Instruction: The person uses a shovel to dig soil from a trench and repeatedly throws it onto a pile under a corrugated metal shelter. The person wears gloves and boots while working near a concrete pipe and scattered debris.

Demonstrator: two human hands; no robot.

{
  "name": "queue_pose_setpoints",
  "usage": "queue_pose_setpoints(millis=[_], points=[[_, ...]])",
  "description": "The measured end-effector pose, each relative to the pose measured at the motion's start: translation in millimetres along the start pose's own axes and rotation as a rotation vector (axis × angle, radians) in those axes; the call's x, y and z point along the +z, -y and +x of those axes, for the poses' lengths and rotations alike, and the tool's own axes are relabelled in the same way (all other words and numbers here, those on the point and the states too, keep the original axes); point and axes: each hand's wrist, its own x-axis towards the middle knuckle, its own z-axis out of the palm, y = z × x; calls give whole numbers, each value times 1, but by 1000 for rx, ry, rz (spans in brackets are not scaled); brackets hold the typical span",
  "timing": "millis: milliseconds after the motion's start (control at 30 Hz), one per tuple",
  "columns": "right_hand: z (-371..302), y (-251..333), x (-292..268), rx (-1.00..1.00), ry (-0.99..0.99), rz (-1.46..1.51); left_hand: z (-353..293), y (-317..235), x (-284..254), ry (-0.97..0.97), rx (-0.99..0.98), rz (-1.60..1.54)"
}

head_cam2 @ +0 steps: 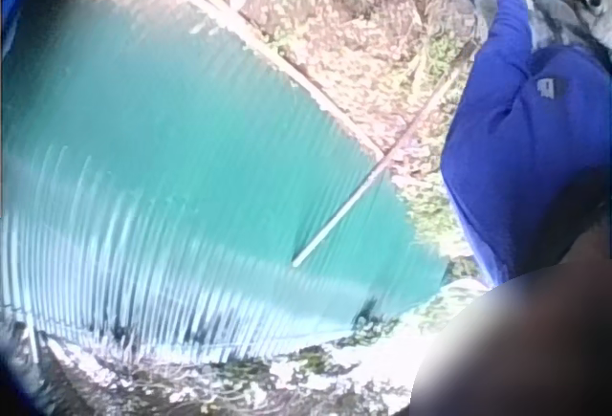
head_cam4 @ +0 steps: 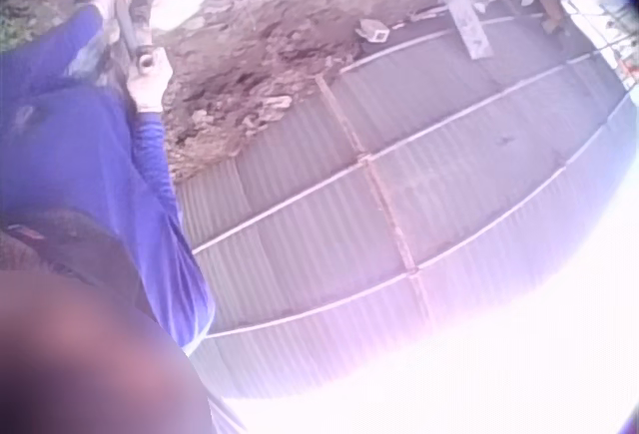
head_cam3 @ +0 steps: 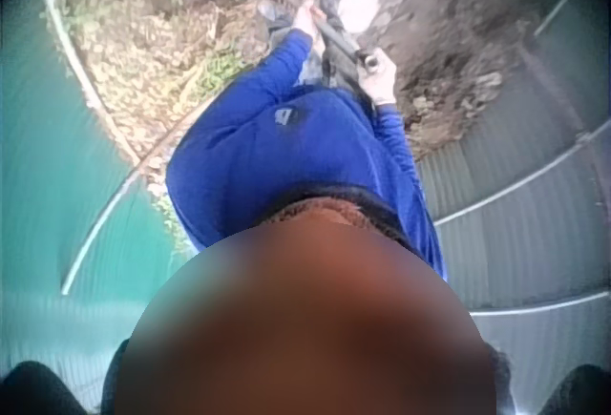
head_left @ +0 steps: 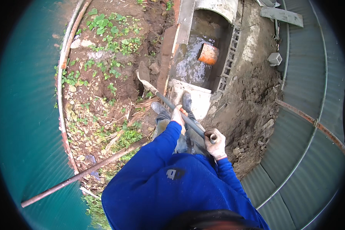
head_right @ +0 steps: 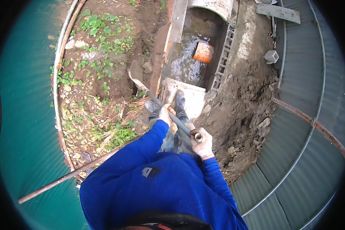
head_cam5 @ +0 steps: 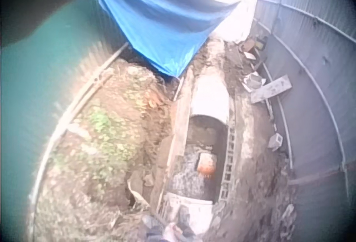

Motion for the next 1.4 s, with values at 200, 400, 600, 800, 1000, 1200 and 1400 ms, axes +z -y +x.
queue_pose_setpoints(millis=[200, 400, 600, 800, 1000, 1200, 1400], points=[[-27, 37, -22, -48, 30, -68, -40, -10, -8, -6, 81, -188], [-32, 93, -14, -218, 130, -124, -43, -11, -8, -36, -149, -192], [25, 181, -27, -556, 552, -656, -40, -14, 21, 325, -143, -249], [76, 261, 51, -1172, 781, -1001, -31, -83, 52, 663, -309, -340], [84, 272, 173, -1219, 653, -1311, -16, -164, 25, 851, -468, -395], [56, 283, 281, -1347, 727, -1132, -5, -198, -39, 1004, -414, -516], [-8, 254, 242, -1639, 787, -1091, -39, -158, -84, 1035, -253, -782]])
